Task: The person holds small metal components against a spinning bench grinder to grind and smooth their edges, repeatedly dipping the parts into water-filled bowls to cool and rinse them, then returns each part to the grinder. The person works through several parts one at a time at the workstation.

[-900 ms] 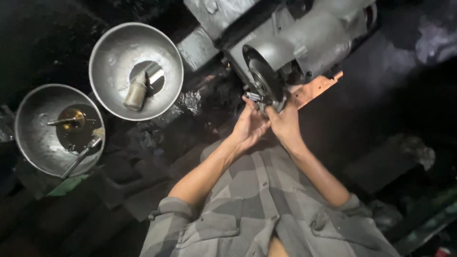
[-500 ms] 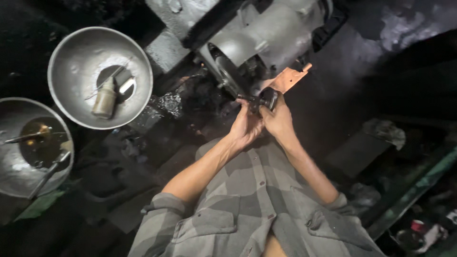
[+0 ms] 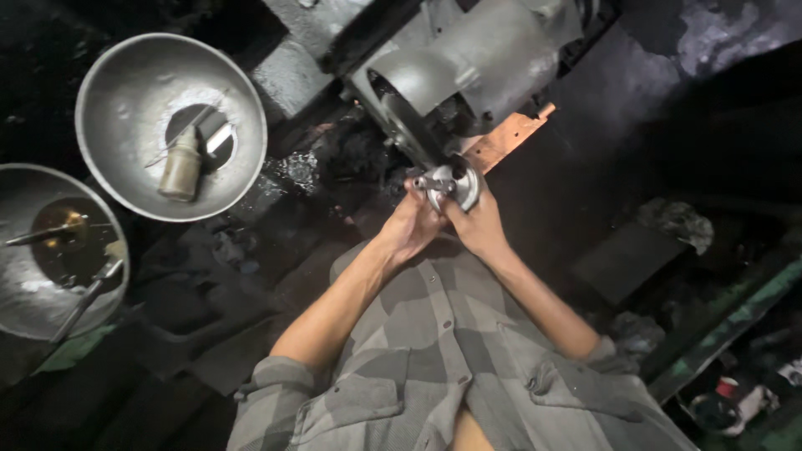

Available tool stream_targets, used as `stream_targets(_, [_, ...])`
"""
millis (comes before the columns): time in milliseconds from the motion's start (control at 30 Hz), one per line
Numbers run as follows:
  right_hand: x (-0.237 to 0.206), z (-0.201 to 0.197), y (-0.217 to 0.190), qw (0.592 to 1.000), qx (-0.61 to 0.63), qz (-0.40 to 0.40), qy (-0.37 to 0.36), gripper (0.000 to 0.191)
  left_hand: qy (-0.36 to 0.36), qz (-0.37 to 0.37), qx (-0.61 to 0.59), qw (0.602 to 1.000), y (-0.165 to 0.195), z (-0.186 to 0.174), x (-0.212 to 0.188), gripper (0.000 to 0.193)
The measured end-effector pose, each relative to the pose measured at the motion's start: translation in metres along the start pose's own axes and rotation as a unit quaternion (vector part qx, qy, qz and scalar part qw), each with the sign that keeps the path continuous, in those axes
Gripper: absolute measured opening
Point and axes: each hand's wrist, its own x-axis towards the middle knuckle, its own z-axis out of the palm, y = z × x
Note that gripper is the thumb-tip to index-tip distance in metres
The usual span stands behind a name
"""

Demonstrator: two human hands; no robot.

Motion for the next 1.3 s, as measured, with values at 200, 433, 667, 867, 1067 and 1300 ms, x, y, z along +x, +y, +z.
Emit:
stream_targets(200, [0.040, 0.032, -0.011, 0.996, -0.076, 0.052, -0.005, 0.034, 0.101, 0.029, -0.061, 0.993, 0.026, -0.012, 0.007, 0.081])
stream_targets(433, [0.041, 0.013, -0.001, 0.994, -0.099, -0.055, 0.011, 0.045, 0.091, 0.032, -0.152, 0.984, 0.000, -0.017, 0.023, 0.075])
stream_targets(667, [0.009, -0.027, 0.009, 0.990, -0.126, 0.055, 0.043, 0.052, 0.081, -0.053, -0.163, 0.982, -0.038, -0.001, 0.034, 0.075])
stream_targets(867, [-0.043, -0.054, -0.011, 0.995, 0.060, -0.073, 0.039, 0.070, -0.051, -0.055, -0.054, 0.996, -0.031, 0.020, 0.025, 0.096])
stream_targets(1067, [-0.017, -0.025, -0.011, 1.000, -0.011, -0.020, 0.000, 0.063, -0.025, -0.035, -0.046, 0.998, -0.015, 0.005, 0.008, 0.100])
stream_targets(1300, [0.042, 0.026, -0.004, 0.991, -0.101, 0.062, -0.064, 0.034, 0.057, 0.050, -0.151, 0.986, 0.018, -0.017, 0.008, 0.096])
